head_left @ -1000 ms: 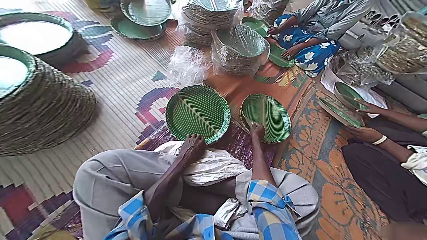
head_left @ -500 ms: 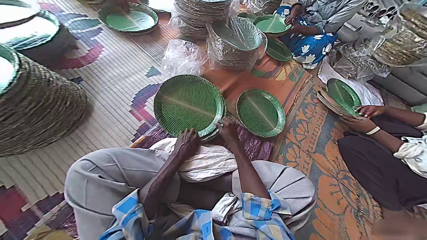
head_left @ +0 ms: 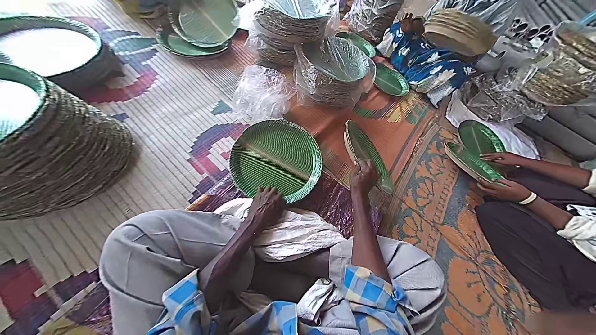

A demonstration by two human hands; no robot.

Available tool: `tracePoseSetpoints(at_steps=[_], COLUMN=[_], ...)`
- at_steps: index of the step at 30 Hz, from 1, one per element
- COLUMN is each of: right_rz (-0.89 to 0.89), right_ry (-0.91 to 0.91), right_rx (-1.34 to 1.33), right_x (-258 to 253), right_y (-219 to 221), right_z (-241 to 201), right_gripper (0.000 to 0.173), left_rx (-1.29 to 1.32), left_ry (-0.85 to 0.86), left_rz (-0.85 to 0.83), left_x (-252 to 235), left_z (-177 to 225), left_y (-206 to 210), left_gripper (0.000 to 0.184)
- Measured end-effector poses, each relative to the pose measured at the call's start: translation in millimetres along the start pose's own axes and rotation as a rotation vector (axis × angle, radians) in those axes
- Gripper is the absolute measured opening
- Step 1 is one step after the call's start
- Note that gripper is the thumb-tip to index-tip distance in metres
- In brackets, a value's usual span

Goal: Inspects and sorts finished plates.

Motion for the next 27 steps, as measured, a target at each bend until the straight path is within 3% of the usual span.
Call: tracePoseSetpoints(at_steps=[1,3,5,7,9,11,12,14,16,18,21,24,27], right_rz=[0.062,0.064,-0.112,-0.456,-0.664,-0.743,-0.743,-0.556,-0.444,-0.567,-0.667,-0.552,-0.496], right_ry=[-0.107,-0.323,-0.559,-0.785,-0.894,-0.787,-0.652,-0.312,-0.003,0.176,0.288,0.293,0.248], right_rx=[-0.051,-0.143,-0.216,-0.24,-0.249,-0.322,-0.383,-0.368,-0.266,-0.283,-0.524,-0.801,-0.961], right_x=[6.0,37.3,89.5,149.0,179.8,158.6,136.6,85.9,57.2,60.9,94.2,87.1,74.7], right_y=[-18.5,-31.3,-3.1,46.1,75.5,77.4,74.9,68.8,74.0,101.7,137.9,118.2,79.4], right_z=[-25.4,-83.9,-140.7,-183.3,-195.0,-177.4,-157.7,-103.2,-53.7,-34.4,-47.6,-60.0,-64.7], right_gripper=[0.022,0.02,0.022,0.022,0.022,0.026,0.031,0.039,0.045,0.052,0.062,0.047,0.046], left_rx=[0.044,0.116,0.171,0.255,0.374,0.492,0.548,0.687,0.839,1.014,1.337,1.582,1.655], left_ry=[0.044,0.164,0.12,-0.064,-0.264,-0.448,-0.519,-0.599,-0.643,-0.652,-0.642,-0.566,-0.497], left_rz=[0.115,0.518,0.828,0.951,0.92,0.763,0.66,0.504,0.505,0.556,0.517,0.459,0.591], left_x=[1.4,12.2,26.1,31.8,27.6,20.0,15.7,6.0,-0.1,-2.6,1.8,9.4,23.3], left_z=[-1.4,-2.3,-16.7,-53.7,-106.1,-144.9,-153.0,-153.7,-156.9,-161.7,-153.9,-130.2,-121.9], left_y=[-8.5,-45.7,-90.3,-127.7,-140.4,-124.2,-108.3,-79.3,-61.2,-51.9,-43.0,-53.5,-73.6], left_gripper=[0.043,0.044,0.051,0.061,0.062,0.059,0.057,0.063,0.066,0.058,0.041,0.037,0.037])
Point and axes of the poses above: each hand's wrist, its own x-axis away from the middle knuckle, its own y-axis out of the palm, z = x × y, the point moved 9 cm from there along -x, towards the middle knuckle, and after that the axes turned 12 degrees about x, right-handed, at the moved point
